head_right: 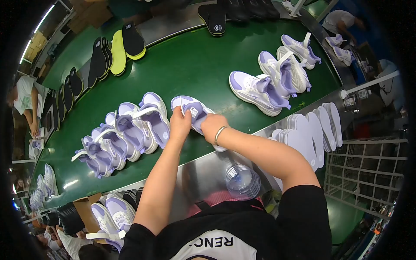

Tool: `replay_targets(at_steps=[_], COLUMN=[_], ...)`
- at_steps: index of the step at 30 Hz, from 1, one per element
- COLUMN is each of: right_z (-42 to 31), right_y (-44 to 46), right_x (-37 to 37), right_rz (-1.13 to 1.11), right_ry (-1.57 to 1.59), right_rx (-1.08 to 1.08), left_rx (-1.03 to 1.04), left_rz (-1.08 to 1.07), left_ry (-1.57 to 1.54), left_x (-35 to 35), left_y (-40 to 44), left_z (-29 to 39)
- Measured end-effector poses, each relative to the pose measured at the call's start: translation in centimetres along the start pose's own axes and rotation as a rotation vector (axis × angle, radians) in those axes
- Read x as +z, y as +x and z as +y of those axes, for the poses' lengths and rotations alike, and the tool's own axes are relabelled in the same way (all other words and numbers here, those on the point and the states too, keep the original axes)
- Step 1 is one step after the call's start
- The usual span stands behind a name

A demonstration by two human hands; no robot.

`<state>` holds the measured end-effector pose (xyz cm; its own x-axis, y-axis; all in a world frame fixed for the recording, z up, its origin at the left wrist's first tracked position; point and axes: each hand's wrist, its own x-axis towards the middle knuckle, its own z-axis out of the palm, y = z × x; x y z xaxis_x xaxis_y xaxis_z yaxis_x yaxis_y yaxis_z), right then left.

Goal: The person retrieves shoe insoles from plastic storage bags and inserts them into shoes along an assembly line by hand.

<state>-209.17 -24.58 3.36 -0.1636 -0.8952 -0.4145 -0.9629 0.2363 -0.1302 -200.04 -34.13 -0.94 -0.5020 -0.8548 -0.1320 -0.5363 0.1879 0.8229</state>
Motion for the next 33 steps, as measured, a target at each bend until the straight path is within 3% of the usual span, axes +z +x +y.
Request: replay_targets(at_steps=[4,6,11,14,19,21,25,27,33], right_z=[1.2,1.8,-0.4,-0.1,1.1,0.8,0.9,0.4,1.0], right_y=[-4.0,-4.8,-2.9,0.8,2.0,3.2,4.3,4.5,2.9], right_x=[-4.5,-6.4,-3.7,0.1,1.0,0.0,0.7,1.3,-0.6], right_rz=[-0.012,-0.357,-0.126,0.066,-0.041,-0.310,-0.395,-0.277,-0.504], right_ry=[-0.019,0.044,-0.123,-0.073,-0.014,-0.018,-0.144,0.077,-0.169], right_rx=[0.064,0.095,-0.092,-0.041,-0.038,0.004,-0.114,0.170,-0.036], left_rx=[-0.044,-0.048,-0.051,-0.034,-0.071,-0.100,-0.111,-0.109,-0.050], left_rz=[0.029,0.037,0.057,0.078,0.057,0.037,0.002,0.006,0.045], left_ry=[-0.017,-0.028,-0.030,-0.039,-0.175,-0.188,-0.146,-0.117,-0.068], left_x=[-0.1,0.1,0.5,0.4,1.8,1.6,0.7,0.6,0.9], left_y=[-0.6,-0.5,-0.5,-0.8,-0.3,-0.1,-0.2,0.2,-0.1], left_z=[0.8,0.6,0.1,0.4,-0.9,-0.8,0.0,0.1,0.4])
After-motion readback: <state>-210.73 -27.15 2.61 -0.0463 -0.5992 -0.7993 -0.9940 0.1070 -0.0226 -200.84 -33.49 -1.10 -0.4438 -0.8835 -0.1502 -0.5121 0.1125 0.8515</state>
